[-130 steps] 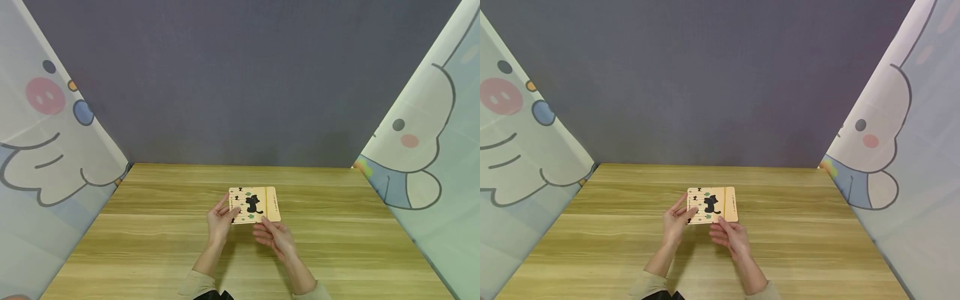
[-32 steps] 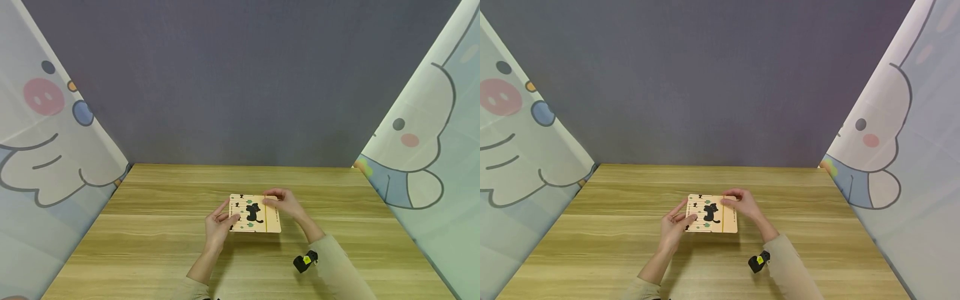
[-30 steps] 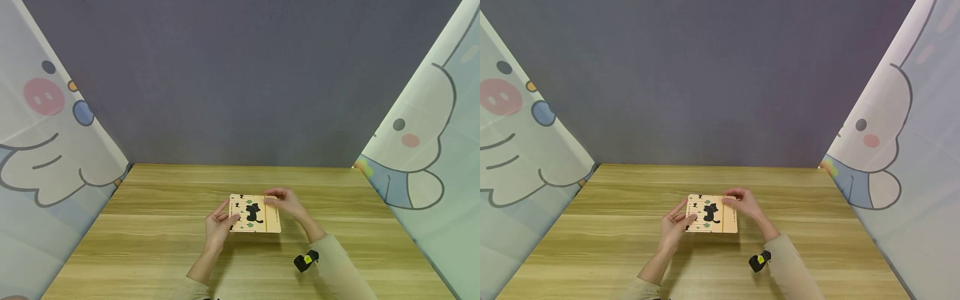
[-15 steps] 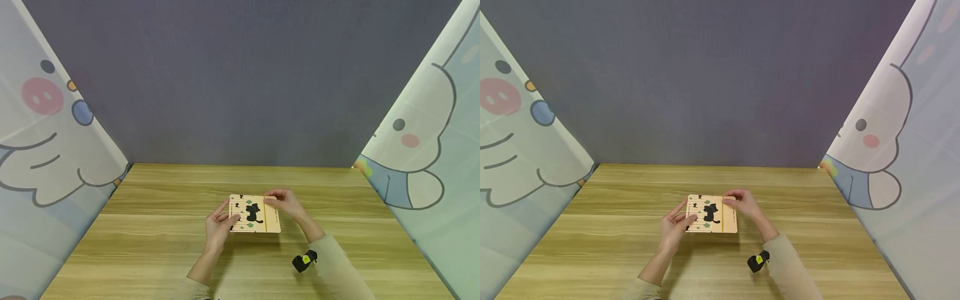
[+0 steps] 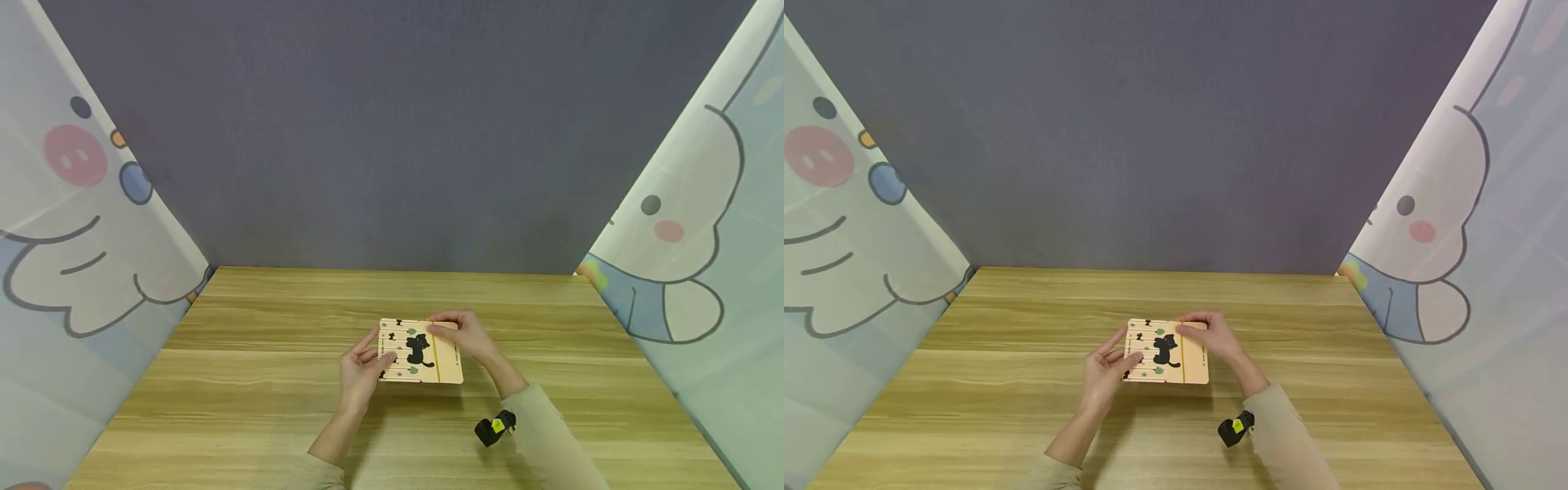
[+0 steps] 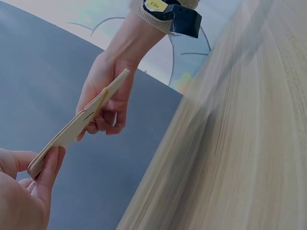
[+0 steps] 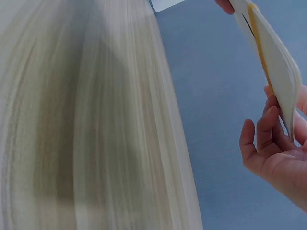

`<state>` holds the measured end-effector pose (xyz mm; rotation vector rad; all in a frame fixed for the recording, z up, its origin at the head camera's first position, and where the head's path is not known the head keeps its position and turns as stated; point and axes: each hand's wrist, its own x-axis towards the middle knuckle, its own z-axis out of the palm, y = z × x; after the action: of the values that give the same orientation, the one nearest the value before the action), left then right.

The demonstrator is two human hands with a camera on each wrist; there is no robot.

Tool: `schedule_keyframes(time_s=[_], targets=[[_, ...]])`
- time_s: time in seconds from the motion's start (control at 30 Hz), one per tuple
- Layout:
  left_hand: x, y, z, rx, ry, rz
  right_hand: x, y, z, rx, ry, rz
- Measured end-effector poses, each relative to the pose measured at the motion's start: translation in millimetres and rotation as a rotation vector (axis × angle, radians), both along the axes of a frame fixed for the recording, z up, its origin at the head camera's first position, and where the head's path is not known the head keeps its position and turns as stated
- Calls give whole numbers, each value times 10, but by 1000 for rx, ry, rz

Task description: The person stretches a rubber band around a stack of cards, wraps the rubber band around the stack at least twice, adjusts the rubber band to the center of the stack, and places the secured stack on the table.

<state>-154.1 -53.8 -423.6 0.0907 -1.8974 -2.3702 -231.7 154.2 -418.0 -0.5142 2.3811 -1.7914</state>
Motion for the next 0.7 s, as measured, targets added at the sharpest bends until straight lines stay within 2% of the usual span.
schedule_keyframes(time_s=[0.13, 0.23, 0.5, 0.7], targets=[[49, -6, 111, -18, 5, 6, 3, 30, 38, 18, 8, 13], [64, -16, 148, -22, 9, 10, 8, 58, 74, 27, 26, 14], [64, -20, 150, -20, 12, 16, 21, 41, 97, 24, 12, -3], [42, -9, 107, -7, -1, 38, 134, -56, 224, 16, 44, -23]])
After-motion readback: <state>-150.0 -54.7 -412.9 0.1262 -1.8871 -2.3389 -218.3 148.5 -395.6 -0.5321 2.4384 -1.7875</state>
